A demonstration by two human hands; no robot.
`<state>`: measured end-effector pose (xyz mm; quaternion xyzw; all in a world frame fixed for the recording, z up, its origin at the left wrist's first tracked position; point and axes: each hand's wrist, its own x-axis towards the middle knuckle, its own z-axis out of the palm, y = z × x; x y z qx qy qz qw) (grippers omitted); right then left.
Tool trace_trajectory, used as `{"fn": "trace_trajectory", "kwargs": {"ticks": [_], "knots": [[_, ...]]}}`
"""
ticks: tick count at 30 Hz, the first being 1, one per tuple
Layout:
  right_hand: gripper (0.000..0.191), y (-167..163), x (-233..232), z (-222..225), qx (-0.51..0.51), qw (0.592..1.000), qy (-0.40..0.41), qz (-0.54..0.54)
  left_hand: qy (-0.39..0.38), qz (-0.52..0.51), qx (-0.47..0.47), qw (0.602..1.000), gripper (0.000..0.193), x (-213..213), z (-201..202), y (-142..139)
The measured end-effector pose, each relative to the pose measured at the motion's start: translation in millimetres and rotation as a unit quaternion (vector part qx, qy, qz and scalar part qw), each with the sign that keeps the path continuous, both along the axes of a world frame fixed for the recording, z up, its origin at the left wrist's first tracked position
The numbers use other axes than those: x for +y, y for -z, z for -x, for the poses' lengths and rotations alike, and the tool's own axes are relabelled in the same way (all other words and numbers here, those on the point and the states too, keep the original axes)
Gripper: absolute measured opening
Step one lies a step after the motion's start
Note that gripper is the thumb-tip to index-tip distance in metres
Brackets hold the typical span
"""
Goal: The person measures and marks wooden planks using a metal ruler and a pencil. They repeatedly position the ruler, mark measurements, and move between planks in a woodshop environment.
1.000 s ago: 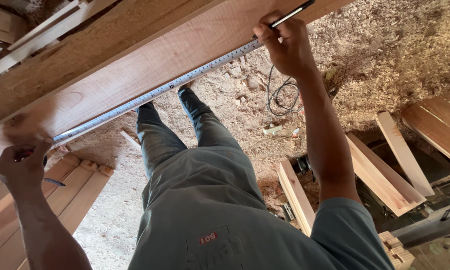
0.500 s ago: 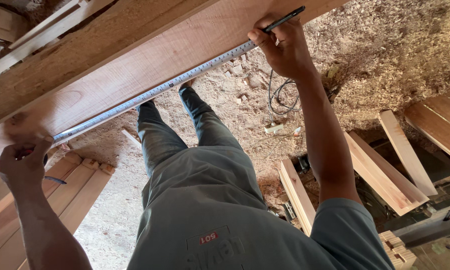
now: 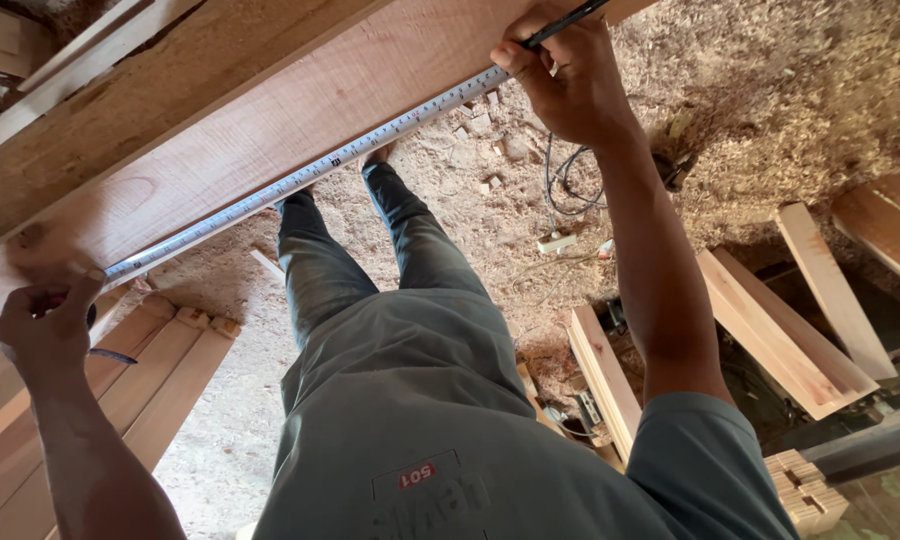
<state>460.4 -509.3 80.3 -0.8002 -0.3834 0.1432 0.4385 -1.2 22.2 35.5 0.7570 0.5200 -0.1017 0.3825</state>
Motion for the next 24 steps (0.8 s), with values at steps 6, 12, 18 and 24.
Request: {"fn": "trace_trajectory", "kwargs": {"ticks": [6,12,18,24], "knots": [[0.017,-0.9,-0.9,0.6,-0.015,1.000,-0.010,-0.010,-0.002,0.017,-0.007,1.000,0.042,5.5,2.2,0.0],[0.015,1.1,-0.1,-1.1,-0.008,1.000,-0.017,-0.007,-0.005,0.010,-0.003,1.000,0.040,6.3,3.6,0.1],[0.015,-1.2,-1.5,-0.1,-0.019,1.000,-0.019,-0.003,0.003,0.006,-0.002,1.000,0.040,4.8,-1.8,-3.1],[0.015,-1.1,-4.9,1.3,-0.014,1.000,-0.014,-0.013,0.000,0.000,0.002,1.000,0.039,2.3,-6.5,-5.5]]}}
